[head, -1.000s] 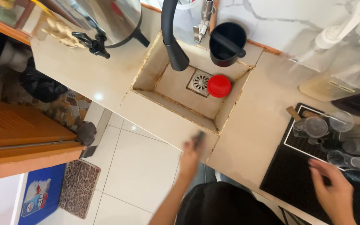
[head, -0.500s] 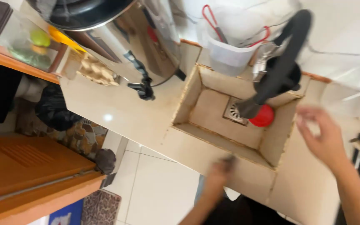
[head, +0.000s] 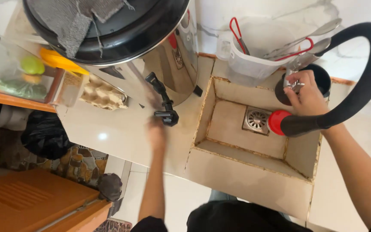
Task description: Clean coffee bar tools and wipe down the freezer surface.
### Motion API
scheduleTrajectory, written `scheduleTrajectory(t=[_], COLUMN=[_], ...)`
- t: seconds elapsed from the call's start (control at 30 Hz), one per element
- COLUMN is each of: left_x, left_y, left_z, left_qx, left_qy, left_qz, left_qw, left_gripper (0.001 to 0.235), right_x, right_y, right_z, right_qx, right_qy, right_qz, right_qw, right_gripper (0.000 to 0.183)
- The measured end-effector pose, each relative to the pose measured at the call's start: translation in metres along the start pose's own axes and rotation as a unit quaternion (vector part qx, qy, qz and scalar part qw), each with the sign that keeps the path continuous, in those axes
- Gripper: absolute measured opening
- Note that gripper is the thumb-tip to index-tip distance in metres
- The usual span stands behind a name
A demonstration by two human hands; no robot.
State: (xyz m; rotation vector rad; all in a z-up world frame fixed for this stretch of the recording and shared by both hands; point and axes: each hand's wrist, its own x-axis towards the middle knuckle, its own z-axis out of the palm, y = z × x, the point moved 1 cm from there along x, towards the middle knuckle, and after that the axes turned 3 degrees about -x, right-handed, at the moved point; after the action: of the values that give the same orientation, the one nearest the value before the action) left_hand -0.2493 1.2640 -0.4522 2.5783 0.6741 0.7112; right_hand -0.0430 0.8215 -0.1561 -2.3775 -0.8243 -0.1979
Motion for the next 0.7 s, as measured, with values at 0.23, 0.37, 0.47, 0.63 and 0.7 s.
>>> scheduleTrajectory(t=[0.23, 0.37, 0.47, 0.63, 0.7], left_x=[-0.046, -0.015, -0.046, -0.141, -0.141], left_y=[-0.059, -0.083, -0.032, 0.181, 0.201], left_z=[0.026, -0.1, -0.078, -0.066, -0.066], left_qx=[0.277, 0.183, 0.121, -0.143, -0.187], left_qy=[0.026, 0.025, 0.029, -0.162, -0.182], left_qz=[0.165, 0.036, -0.043, 0.193, 0.189], left_qw=[0.946, 0.982, 0.991, 0.957, 0.947], left_gripper=[0.053, 0.045, 0.041, 0.047, 0.045], right_x=[-0.001, -0.003, -0.001, 0.014, 0.02], right_y=[0.008, 0.002, 0.002, -0.014, -0.03], right_z=[-0.003, 0.0, 0.004, 0.024, 0.022], right_qx=[-0.046, -0.041, -0.037, -0.397, -0.441], right_qy=[-0.036, -0.037, -0.031, -0.03, -0.03], right_qz=[0.01, 0.02, 0.029, -0.145, -0.177], right_qw=[0.998, 0.998, 0.998, 0.906, 0.88], right_gripper=[0.029, 0.027, 0.026, 0.025, 0.026])
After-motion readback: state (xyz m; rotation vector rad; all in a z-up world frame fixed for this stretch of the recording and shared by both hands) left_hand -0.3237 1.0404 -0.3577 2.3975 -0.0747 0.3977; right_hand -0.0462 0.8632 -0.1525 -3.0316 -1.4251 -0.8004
